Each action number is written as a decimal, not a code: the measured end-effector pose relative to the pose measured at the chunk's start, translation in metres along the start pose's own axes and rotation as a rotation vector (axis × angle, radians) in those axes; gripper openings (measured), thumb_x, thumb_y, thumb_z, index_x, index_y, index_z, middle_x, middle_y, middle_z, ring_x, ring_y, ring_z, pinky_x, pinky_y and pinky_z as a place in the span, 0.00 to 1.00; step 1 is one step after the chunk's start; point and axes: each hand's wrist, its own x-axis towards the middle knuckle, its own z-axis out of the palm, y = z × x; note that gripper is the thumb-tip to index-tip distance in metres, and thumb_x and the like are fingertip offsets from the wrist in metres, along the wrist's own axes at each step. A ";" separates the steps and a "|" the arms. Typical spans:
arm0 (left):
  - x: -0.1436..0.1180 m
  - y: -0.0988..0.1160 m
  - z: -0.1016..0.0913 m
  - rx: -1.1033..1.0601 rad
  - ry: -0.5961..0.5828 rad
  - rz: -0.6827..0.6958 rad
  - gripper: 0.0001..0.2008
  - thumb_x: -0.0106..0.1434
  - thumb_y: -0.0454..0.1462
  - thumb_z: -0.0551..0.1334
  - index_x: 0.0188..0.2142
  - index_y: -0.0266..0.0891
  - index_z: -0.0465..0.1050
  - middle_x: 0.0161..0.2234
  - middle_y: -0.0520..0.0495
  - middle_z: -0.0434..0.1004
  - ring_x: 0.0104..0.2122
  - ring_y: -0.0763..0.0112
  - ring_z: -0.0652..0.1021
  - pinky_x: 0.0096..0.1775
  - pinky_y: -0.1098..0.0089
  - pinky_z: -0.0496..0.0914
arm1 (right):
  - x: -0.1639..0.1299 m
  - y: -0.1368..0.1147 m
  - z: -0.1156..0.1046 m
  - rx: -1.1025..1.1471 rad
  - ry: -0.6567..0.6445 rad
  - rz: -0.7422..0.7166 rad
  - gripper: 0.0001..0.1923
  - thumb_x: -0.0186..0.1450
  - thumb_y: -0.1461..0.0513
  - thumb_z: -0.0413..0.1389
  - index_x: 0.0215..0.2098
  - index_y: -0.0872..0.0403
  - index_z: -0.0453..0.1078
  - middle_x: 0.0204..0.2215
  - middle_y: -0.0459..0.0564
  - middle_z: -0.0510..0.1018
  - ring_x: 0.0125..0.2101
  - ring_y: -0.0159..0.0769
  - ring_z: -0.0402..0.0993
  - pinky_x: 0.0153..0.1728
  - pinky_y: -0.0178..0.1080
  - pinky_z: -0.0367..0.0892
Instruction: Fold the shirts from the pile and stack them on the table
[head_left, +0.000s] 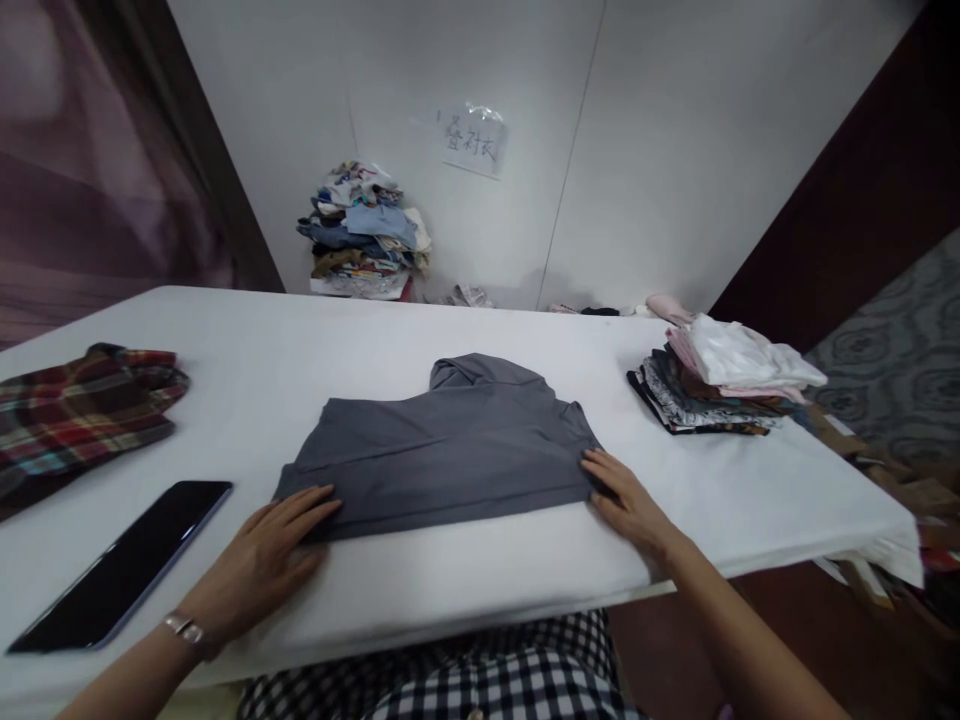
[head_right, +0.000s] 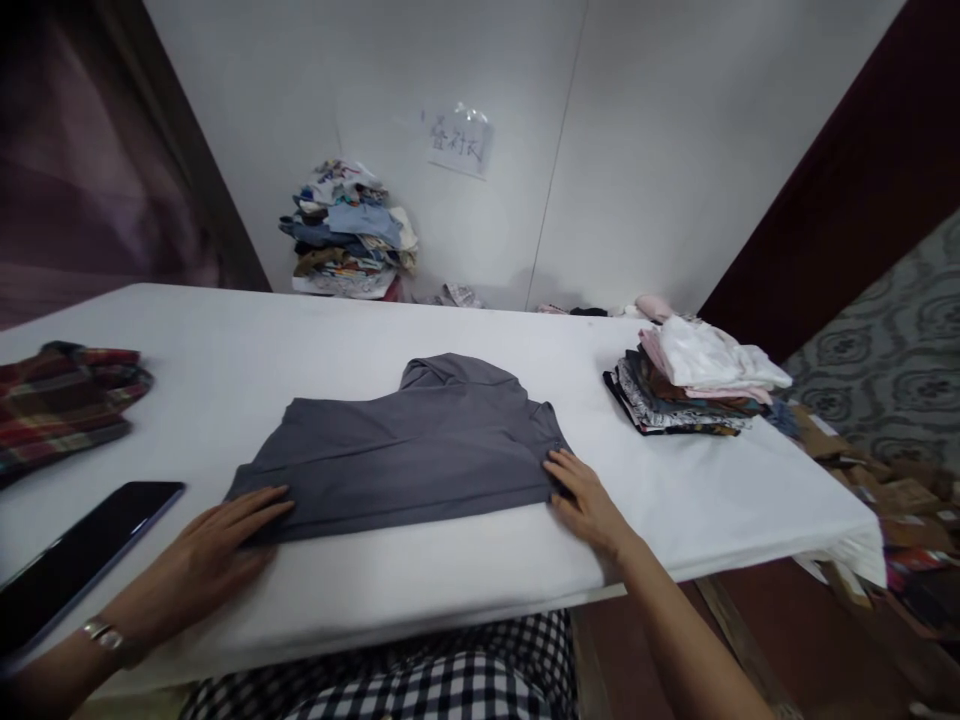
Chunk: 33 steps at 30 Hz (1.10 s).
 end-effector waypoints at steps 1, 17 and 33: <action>0.000 -0.001 0.000 0.004 -0.011 0.005 0.26 0.56 0.40 0.56 0.55 0.47 0.69 0.59 0.47 0.69 0.57 0.57 0.70 0.57 0.54 0.65 | -0.001 -0.002 -0.001 -0.017 -0.062 -0.027 0.28 0.61 0.63 0.54 0.60 0.48 0.64 0.61 0.53 0.64 0.63 0.46 0.56 0.60 0.56 0.56; 0.020 0.010 -0.024 0.076 -0.067 -0.075 0.28 0.54 0.26 0.48 0.49 0.45 0.76 0.51 0.47 0.76 0.51 0.62 0.76 0.51 0.59 0.71 | 0.017 0.010 0.004 -0.214 0.124 -0.194 0.19 0.60 0.68 0.46 0.44 0.53 0.74 0.42 0.54 0.79 0.43 0.43 0.75 0.45 0.48 0.71; 0.014 0.034 0.013 0.051 0.073 -0.186 0.29 0.63 0.52 0.52 0.60 0.43 0.64 0.63 0.41 0.60 0.63 0.52 0.61 0.60 0.47 0.55 | 0.157 -0.058 0.028 0.099 -0.051 -0.043 0.16 0.62 0.62 0.49 0.42 0.51 0.76 0.43 0.51 0.80 0.45 0.42 0.75 0.50 0.46 0.68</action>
